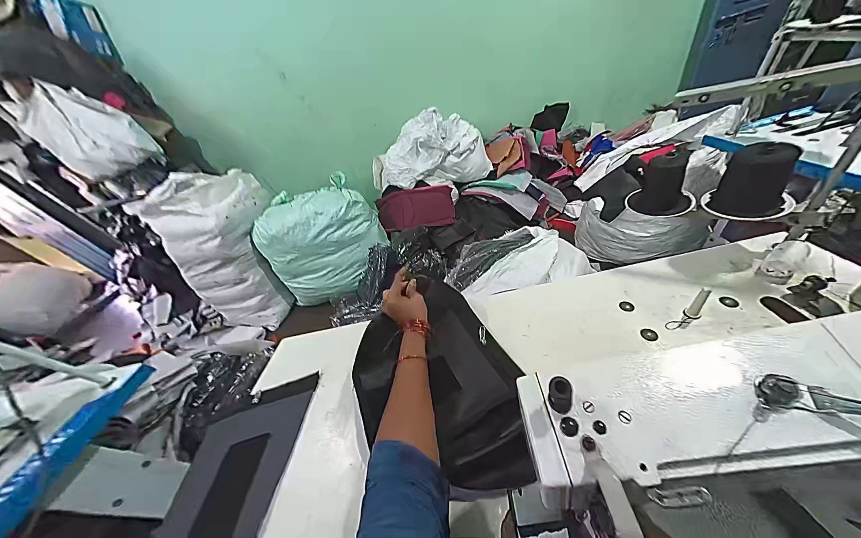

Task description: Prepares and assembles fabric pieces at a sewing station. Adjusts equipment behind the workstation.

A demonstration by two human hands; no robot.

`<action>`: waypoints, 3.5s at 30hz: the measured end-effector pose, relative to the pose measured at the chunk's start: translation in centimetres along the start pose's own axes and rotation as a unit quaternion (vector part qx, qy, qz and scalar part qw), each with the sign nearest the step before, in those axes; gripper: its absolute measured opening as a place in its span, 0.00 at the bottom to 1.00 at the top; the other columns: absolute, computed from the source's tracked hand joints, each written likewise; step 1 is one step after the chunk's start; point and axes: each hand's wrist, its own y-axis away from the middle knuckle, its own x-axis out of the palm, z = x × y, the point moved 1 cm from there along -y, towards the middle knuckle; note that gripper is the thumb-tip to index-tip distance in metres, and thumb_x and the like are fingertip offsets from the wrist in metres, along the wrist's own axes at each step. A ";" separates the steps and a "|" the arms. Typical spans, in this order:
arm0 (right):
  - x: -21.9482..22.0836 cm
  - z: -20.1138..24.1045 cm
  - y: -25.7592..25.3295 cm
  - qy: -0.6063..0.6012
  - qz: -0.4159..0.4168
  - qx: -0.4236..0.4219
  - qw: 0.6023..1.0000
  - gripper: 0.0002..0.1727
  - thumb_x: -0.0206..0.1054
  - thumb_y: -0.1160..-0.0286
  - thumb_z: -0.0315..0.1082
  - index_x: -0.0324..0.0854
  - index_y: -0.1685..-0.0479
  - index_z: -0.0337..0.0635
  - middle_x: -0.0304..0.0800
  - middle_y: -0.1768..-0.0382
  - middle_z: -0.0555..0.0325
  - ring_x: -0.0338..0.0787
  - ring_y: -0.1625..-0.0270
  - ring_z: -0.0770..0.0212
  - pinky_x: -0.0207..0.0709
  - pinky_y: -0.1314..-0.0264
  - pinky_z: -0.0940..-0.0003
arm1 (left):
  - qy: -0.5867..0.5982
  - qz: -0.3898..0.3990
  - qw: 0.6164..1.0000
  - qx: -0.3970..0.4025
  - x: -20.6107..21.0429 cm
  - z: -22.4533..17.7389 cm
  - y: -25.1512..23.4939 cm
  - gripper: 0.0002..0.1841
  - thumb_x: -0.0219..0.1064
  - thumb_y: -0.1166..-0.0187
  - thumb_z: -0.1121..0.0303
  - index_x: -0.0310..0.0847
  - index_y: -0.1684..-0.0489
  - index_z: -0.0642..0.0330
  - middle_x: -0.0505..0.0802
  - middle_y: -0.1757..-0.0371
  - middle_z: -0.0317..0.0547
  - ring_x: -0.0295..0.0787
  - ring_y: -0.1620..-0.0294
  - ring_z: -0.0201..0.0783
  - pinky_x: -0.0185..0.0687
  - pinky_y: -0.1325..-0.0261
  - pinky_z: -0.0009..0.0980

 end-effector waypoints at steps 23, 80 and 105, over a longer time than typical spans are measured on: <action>-2.8 -4.7 2.8 -0.069 -0.138 -0.055 0.986 0.16 0.61 0.19 0.29 0.89 0.42 0.29 0.89 0.49 0.30 0.91 0.49 0.36 0.84 0.45 0.42 | -0.032 0.291 0.941 0.172 -32.9 -3.5 35.2 0.13 0.71 0.31 0.54 0.97 0.54 0.43 0.97 0.48 0.39 0.89 0.38 0.52 0.64 0.32 0.70; -5.5 -5.5 12.7 -0.277 0.415 0.015 0.867 0.43 0.75 0.48 0.73 0.79 0.39 0.50 0.78 0.73 0.77 0.71 0.83 0.80 0.67 0.82 0.82 | -0.086 0.420 0.898 -0.102 -32.4 -7.6 30.1 0.17 0.73 0.28 0.56 0.93 0.49 0.56 0.85 0.33 0.55 0.66 0.21 0.58 0.38 0.17 0.67; -2.7 -5.3 13.7 -0.309 0.402 -0.008 0.862 0.38 0.75 0.44 0.73 0.82 0.48 0.50 0.80 0.74 0.78 0.75 0.76 0.82 0.69 0.74 0.83 | -0.079 0.403 0.908 -0.080 -32.2 -7.0 30.7 0.16 0.75 0.32 0.57 0.94 0.52 0.55 0.86 0.35 0.55 0.67 0.21 0.60 0.41 0.18 0.69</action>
